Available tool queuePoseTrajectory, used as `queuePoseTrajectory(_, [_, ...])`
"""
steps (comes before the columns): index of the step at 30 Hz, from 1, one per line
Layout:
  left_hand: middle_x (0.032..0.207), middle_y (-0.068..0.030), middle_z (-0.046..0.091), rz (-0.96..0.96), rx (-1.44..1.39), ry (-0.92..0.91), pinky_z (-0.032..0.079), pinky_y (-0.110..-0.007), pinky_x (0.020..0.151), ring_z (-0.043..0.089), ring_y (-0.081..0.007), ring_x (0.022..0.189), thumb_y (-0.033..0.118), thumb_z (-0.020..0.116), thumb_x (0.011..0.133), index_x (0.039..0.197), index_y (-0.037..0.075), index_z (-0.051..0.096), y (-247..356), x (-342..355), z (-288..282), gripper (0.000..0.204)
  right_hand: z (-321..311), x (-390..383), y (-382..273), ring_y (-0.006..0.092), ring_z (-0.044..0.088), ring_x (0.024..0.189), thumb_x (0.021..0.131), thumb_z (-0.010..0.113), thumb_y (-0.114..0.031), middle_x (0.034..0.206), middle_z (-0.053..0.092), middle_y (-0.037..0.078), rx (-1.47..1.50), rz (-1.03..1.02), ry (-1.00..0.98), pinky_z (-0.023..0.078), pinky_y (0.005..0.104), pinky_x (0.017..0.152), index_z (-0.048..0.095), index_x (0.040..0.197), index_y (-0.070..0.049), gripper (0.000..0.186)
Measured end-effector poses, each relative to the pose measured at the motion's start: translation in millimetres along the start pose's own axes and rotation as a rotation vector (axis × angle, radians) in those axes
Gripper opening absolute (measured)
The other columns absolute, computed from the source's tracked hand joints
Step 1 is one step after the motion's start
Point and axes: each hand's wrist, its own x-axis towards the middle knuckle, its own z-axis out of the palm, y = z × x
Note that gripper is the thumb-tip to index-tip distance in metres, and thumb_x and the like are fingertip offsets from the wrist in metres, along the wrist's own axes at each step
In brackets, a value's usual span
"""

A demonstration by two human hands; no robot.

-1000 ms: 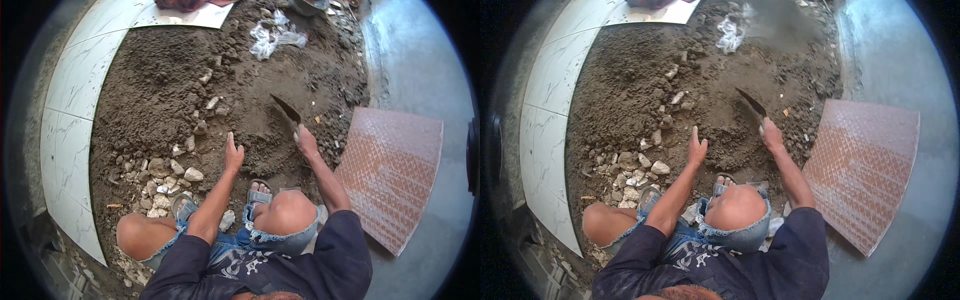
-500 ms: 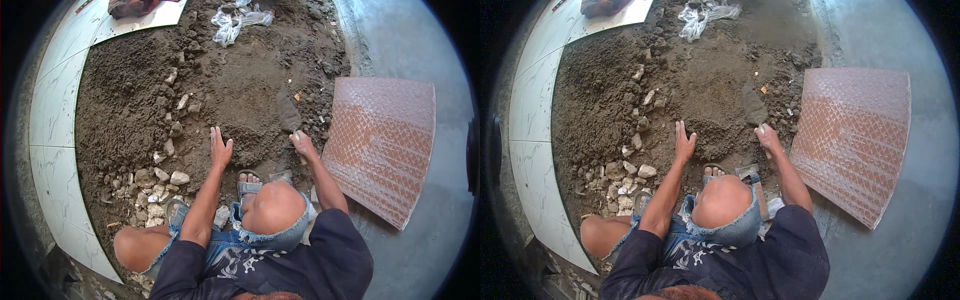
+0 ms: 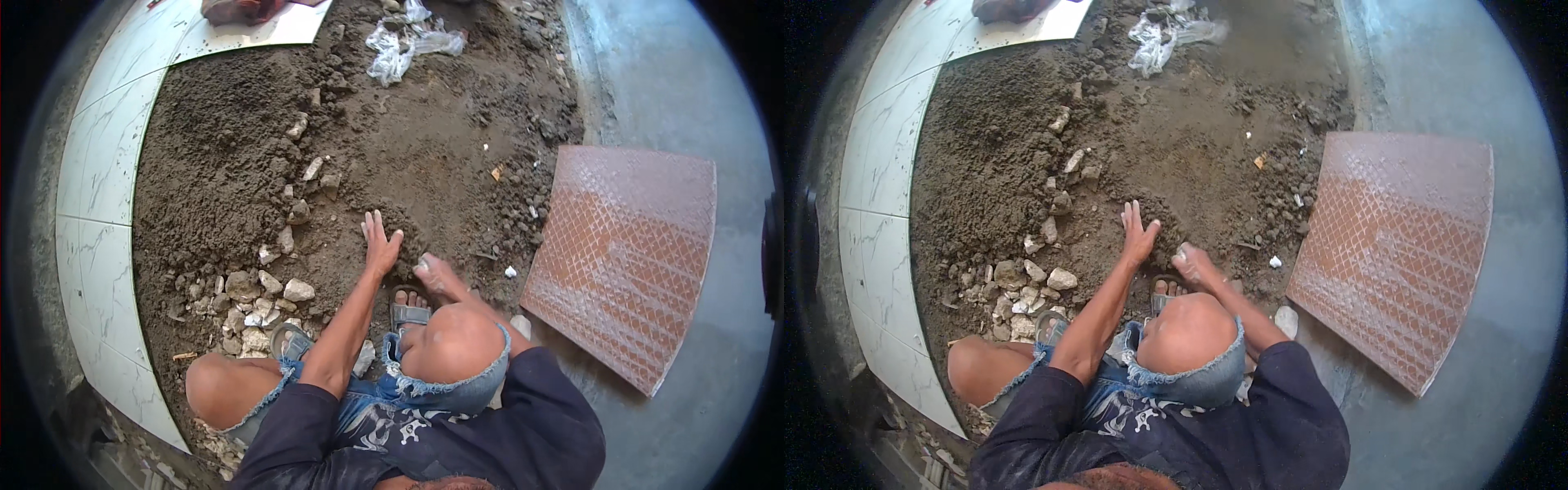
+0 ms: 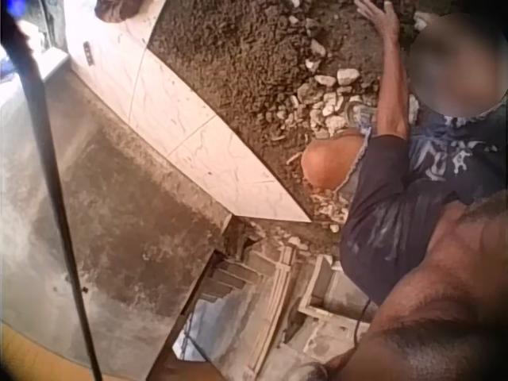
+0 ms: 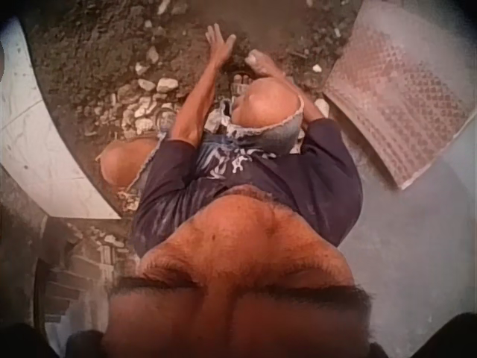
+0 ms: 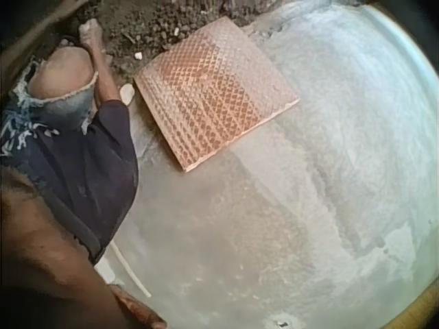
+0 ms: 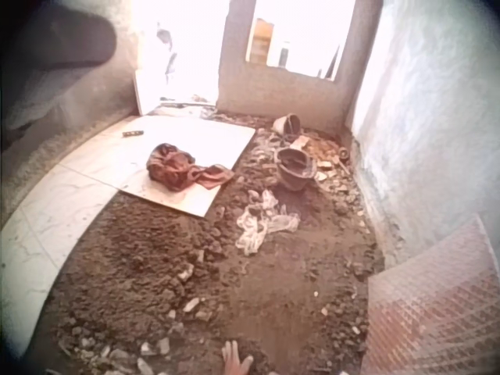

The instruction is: The person levels a dirt and stone surface using a hammer to break rocks and a trowel to spread soil, working adjacent to already laid floor tiles.

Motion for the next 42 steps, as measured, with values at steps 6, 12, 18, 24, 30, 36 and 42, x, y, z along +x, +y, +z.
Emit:
queuePoseTrajectory(6, [0.154,-0.0258,0.008,-0.017,0.024,-0.020,0.008,-0.047,0.116,0.002,-0.0457,0.142,0.043,0.056,0.087,0.149,0.002,0.014,-6.9,-0.1,-3.1,0.085,33.0,-0.1,-23.7,0.0412,0.058,0.080,0.087,0.059,-0.035,0.088,0.061,0.026,-0.041,0.081,-0.015,0.045,0.0474,0.071,0.054,0.095,-0.001,0.036])
queuePoseTrajectory(12, [0.152,-0.0248,0.021,-0.039,-0.328,0.106,0.018,-0.037,0.115,0.019,-0.0337,0.142,0.041,0.049,0.093,0.146,0.001,0.024,3.9,-15.2,-9.3,0.071,-35.6,-82.7,-97.1,0.0338,0.059,0.105,0.071,0.073,-0.029,0.119,0.057,0.021,-0.328,-0.226,-0.068,0.046,0.0349,0.093,0.064,0.108,-0.001,0.047])
queuePoseTrajectory(18, [0.148,-0.0228,0.032,-0.145,-0.449,0.240,0.026,-0.039,0.112,0.030,-0.0363,0.137,0.044,0.043,0.095,0.145,0.002,0.028,7.0,-13.5,-31.5,0.067,-67.0,10.1,-89.9,0.0291,0.062,0.080,0.081,0.063,-0.027,0.094,0.061,0.014,-0.213,-0.071,-0.217,0.052,0.0399,0.074,0.059,0.098,0.003,0.034])
queuePoseTrajectory(24, [0.145,-0.0229,0.037,-0.184,-0.536,0.307,0.032,-0.043,0.107,0.038,-0.0386,0.132,0.048,0.041,0.096,0.146,0.004,0.027,-5.2,-13.4,-42.5,0.068,-60.1,186.3,-310.5,0.0187,0.058,0.066,0.092,0.049,-0.033,0.075,0.061,0.008,-0.311,-0.418,-0.349,0.049,0.0354,0.060,0.059,0.083,-0.001,0.035])
queuePoseTrajectory(30, [0.144,-0.0228,0.037,-0.240,-0.537,0.326,0.030,-0.044,0.108,0.036,-0.0381,0.133,0.046,0.040,0.096,0.146,0.004,0.029,-9.8,-35.6,-67.8,0.066,-48.2,177.2,-439.9,0.0171,0.058,0.052,0.081,0.054,-0.028,0.063,0.062,0.009,-0.504,-0.279,-0.106,0.048,0.0353,0.051,0.060,0.062,0.004,0.037])
queuePoseTrajectory(36, [0.145,-0.0185,0.039,-0.134,-0.355,0.374,0.030,-0.041,0.110,0.038,-0.0359,0.133,0.041,0.044,0.096,0.145,0.005,0.031,-25.3,-25.9,-59.5,0.063,-77.6,156.7,-238.4,0.0432,0.062,0.082,0.084,0.055,-0.021,0.085,0.062,0.025,-0.682,-0.458,0.150,0.049,0.0493,0.070,0.051,0.096,-0.002,0.023])
queuePoseTrajectory(42, [0.141,-0.0261,0.041,-0.047,-0.163,0.397,0.032,-0.041,0.108,0.041,-0.0385,0.130,0.028,0.050,0.092,0.143,0.001,0.031,-22.7,-22.5,-58.0,0.061,-100.5,127.4,-83.2,0.0444,0.057,0.095,0.087,0.056,-0.026,0.105,0.058,0.024,-0.668,-0.202,0.308,0.046,0.0505,0.079,0.046,0.104,-0.004,0.029])
